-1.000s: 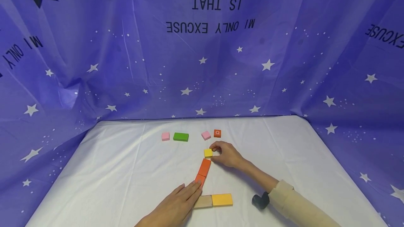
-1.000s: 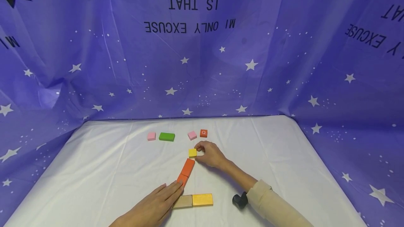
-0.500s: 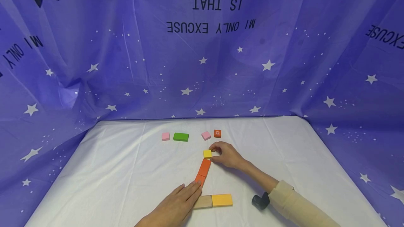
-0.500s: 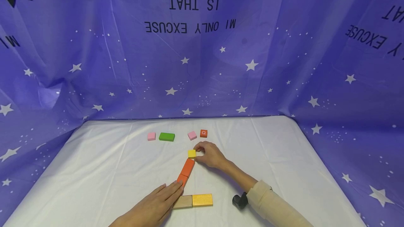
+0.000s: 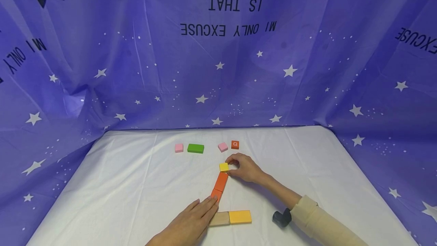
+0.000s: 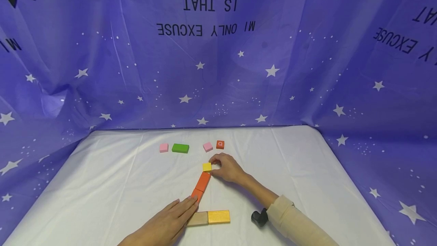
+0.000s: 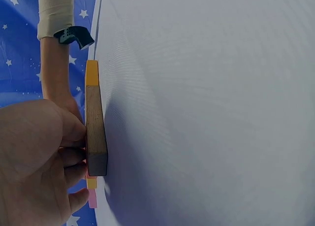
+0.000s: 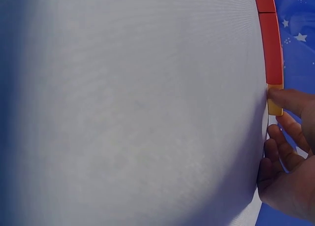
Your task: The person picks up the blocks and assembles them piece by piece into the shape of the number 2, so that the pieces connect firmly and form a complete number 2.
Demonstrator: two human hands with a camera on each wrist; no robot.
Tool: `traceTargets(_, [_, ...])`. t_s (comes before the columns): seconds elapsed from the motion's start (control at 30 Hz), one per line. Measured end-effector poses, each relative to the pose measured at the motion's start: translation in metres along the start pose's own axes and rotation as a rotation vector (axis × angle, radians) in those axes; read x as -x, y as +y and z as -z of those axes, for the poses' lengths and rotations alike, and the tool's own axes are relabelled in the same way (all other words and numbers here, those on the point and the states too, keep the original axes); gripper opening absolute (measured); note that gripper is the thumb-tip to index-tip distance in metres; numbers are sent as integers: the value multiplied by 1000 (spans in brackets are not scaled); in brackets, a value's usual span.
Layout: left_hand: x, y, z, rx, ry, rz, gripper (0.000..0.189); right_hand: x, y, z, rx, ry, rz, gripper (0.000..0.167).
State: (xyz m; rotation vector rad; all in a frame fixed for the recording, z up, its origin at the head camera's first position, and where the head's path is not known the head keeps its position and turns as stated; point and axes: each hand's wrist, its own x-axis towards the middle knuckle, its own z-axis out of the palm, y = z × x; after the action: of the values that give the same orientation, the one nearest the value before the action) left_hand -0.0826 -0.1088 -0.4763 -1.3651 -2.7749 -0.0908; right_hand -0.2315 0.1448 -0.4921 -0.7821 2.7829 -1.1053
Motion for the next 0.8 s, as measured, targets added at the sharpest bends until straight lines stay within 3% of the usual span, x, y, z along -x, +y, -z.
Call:
traceTargets(0.33, [0, 1, 1, 9, -17, 7, 97, 1, -1, 1, 15, -3, 19, 29])
traceTargets(0.63, [-1, 3, -1, -10, 21, -8, 60, 1, 0, 1, 17, -8, 18, 30])
traceTargets(0.8, [-1, 3, 0, -3, 15, -4, 59, 1, 1, 2, 19, -14, 14, 33])
